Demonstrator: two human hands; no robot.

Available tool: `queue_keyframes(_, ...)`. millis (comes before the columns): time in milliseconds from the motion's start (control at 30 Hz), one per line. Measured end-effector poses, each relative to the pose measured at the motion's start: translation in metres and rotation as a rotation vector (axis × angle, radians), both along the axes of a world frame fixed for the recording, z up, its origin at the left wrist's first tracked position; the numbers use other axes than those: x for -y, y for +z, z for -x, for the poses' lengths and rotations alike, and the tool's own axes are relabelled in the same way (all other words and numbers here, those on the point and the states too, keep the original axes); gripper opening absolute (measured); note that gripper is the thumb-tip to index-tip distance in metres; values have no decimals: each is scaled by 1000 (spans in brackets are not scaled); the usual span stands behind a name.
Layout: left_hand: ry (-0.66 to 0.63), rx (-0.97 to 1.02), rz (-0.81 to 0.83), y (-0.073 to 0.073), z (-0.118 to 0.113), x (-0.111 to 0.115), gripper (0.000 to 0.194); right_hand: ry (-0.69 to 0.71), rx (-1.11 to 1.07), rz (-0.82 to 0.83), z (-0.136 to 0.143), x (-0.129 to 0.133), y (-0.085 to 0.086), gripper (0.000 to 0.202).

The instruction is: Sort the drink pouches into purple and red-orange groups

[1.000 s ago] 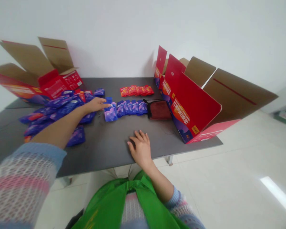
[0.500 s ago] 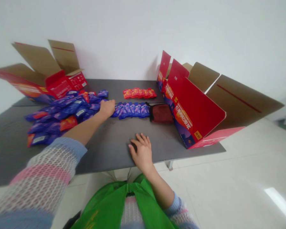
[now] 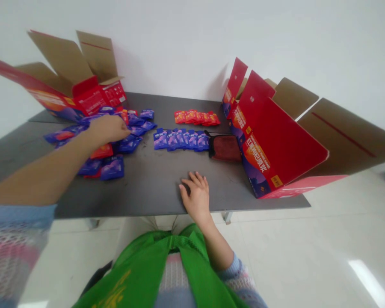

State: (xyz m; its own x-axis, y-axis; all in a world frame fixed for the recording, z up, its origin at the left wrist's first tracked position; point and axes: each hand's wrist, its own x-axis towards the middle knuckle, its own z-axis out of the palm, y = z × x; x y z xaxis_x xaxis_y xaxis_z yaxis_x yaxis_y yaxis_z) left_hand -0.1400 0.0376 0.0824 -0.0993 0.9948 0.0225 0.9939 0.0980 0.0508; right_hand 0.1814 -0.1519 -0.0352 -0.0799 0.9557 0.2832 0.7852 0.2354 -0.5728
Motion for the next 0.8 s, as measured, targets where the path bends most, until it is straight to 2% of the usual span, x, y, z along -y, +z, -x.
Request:
queue_keyframes(100, 32, -127, -17, 8, 28, 11, 38, 1, 5, -1, 0, 0, 0, 30)
queue_keyframes(200, -78, -117, -17, 1, 39, 12, 40, -6, 12, -4, 0, -1, 0, 30)
queue_keyframes(300, -76, -205, 48, -12, 34, 13, 49, -7, 14, 1, 1, -1, 1, 30)
queue_keyframes(433, -40, -305, -17, -28, 16, 18, 68, -2, 11, 3, 1, -1, 1, 29)
queue_keyframes(500, 4, -311, -45, -32, 7, 22, 64, -3, 9, -2, 1, -1, 1, 29)
queue_keyframes(667, 79, -305, -37, -37, -13, 36, 34, -6, 15, 1, 0, -2, -1, 30)
queue_keyframes(800, 75, -300, -43, -36, -19, 54, 30, -4, 20, 1, 1, -1, -1, 30)
